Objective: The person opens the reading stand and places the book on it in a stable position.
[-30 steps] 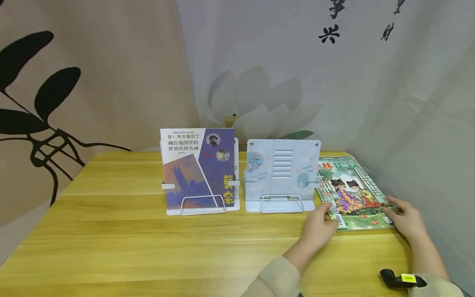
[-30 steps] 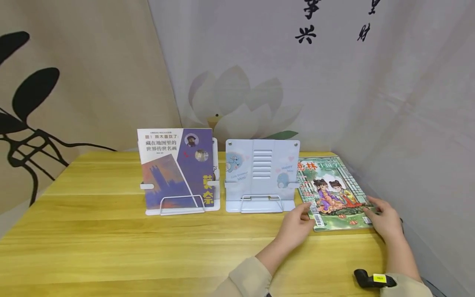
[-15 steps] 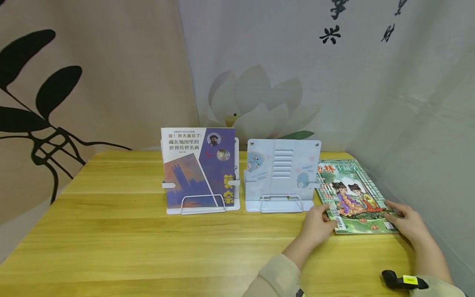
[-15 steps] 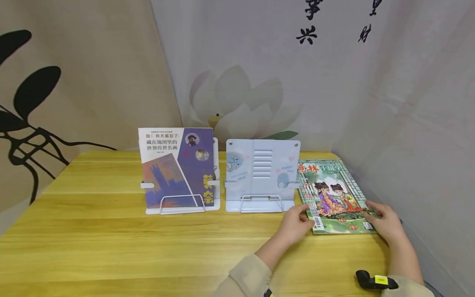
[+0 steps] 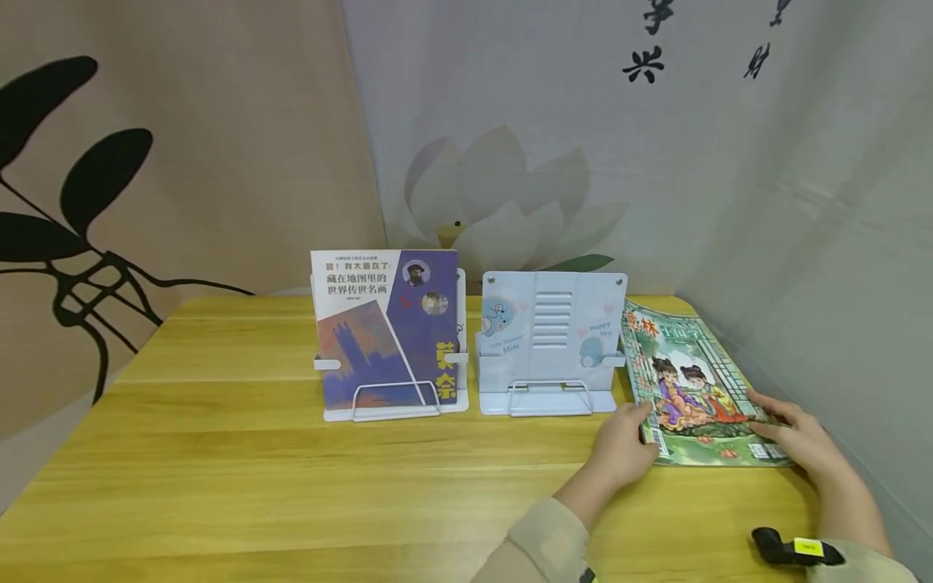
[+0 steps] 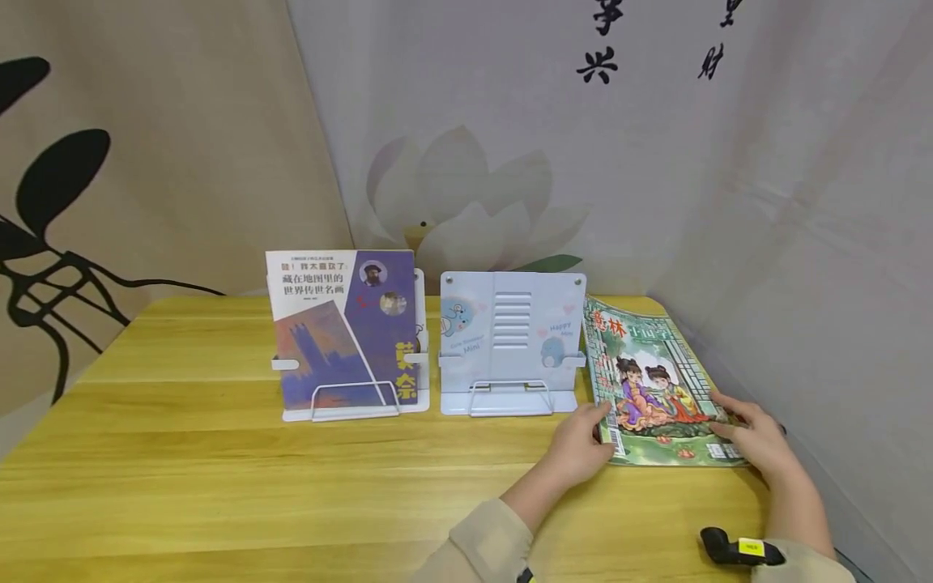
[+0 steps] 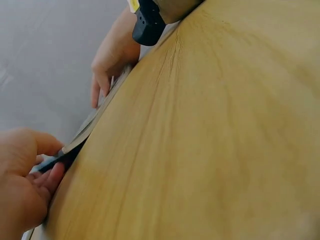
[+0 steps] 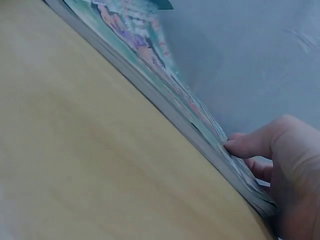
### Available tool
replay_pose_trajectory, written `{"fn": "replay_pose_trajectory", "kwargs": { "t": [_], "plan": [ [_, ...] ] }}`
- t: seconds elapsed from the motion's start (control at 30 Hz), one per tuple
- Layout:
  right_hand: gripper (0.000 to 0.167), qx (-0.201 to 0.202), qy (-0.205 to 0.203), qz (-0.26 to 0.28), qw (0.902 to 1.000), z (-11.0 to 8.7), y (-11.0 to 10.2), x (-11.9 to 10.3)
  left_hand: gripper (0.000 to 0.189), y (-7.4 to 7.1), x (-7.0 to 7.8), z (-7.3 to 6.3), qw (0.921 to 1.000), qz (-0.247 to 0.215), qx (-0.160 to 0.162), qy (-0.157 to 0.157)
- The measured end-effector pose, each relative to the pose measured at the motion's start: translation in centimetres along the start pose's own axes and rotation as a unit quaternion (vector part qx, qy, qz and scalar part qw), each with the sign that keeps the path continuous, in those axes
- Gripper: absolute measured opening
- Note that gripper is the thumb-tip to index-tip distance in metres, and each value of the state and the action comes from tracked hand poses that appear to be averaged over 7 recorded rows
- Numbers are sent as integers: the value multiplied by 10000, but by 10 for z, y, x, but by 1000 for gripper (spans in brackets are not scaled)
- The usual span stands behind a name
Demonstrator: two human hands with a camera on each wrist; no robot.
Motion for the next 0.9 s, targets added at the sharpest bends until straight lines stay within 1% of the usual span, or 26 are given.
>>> {"fn": "replay_pose_trajectory", "kwargs": {
  "t": [0.1,0.17,0.3,0.37,0.47,0.57,0.7,0.83,0.9],
  "plan": [
    [70,30,47,-77,10000,0,0,0,69,-1,-1,-1,9994,-350,77,2],
    [72,54,61,-207,9998,-1,-1,0,72,-2,-1,-1,9984,-545,142,73],
    [74,40,-70,-447,9990,0,0,-5,76,-2,0,-2,9943,-1030,199,206],
    [77,48,-134,-402,9991,1,-1,-7,77,-1,-1,-3,9904,-1347,175,247],
    [79,191,-214,-143,9995,3,-3,-8,79,-1,-2,-5,9841,-1749,92,285],
    [76,561,-332,60,9979,3,-8,-12,80,-2,-2,-6,9780,-2060,30,320],
    [65,1092,-513,180,9925,0,-17,-22,80,-5,-1,-7,9709,-2368,-12,350],
    [57,1646,-692,552,9824,-8,-28,-38,82,-8,1,-8,9671,-2515,-66,368],
    [54,1874,-732,831,9760,-12,-33,-46,84,-12,2,-7,9653,-2577,-3,431]
  ]
}}
Point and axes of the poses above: each hand's wrist, its own z-axis towards the middle knuckle, its own y-axis out of the palm, x = y × z, the point moved 10 cm from there along z, towards the middle knuckle, and after that the axes turned 14 degrees about z, right-handed, at the moved point
